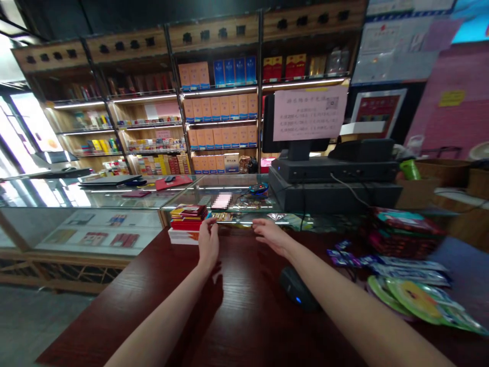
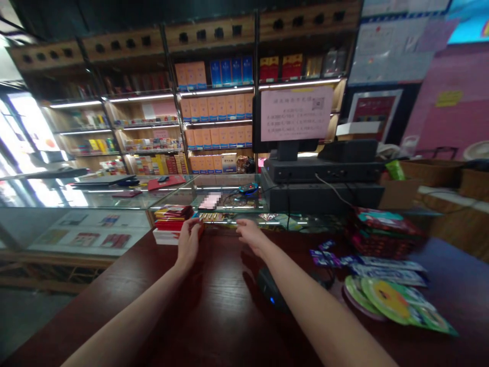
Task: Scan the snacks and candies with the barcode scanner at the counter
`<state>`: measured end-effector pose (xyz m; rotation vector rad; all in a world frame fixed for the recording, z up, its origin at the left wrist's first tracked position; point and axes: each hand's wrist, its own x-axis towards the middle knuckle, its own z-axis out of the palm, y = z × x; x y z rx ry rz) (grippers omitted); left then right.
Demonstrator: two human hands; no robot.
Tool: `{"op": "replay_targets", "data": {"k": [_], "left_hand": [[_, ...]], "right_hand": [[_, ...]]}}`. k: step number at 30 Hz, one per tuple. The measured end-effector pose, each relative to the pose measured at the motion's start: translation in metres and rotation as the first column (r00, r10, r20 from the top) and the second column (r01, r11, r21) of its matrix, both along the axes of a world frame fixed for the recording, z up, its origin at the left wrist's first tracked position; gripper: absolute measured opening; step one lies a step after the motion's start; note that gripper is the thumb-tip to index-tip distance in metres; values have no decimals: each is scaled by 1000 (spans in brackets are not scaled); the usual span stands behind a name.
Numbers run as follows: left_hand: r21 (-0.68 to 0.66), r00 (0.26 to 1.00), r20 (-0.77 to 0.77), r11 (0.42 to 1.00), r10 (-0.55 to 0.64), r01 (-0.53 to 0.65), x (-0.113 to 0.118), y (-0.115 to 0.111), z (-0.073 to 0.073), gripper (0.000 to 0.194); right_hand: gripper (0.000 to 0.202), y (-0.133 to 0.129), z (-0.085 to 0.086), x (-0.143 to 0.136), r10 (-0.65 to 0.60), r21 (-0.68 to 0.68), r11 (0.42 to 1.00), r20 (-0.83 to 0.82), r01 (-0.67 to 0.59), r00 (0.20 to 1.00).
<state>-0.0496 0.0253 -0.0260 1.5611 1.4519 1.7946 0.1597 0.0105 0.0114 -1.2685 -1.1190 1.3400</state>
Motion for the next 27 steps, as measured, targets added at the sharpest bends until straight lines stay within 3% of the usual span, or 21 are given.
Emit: {"op": "replay_targets", "data": {"k": [8,13,21,27], "left_hand": [[-32,988,-10,988,-154,154,59,-1,-3,21],[-90,951,-32,948,-309,305,99,1,-3,25],[-201,789,-122,793,-602,575,172,2,7,21],[-281,641,-212,674,-738,683,223,-3,17,19]], "right_hand": [[39,-18,-8,71,-90,14,996,-35,91,995],[37,-30,-10,110,-157,17,987,-47,158,987],[34,-51,-1,172,-263,45,963,-49,265,964],[32,-71,11,216,-342,103,933,-49,345,938]]}}
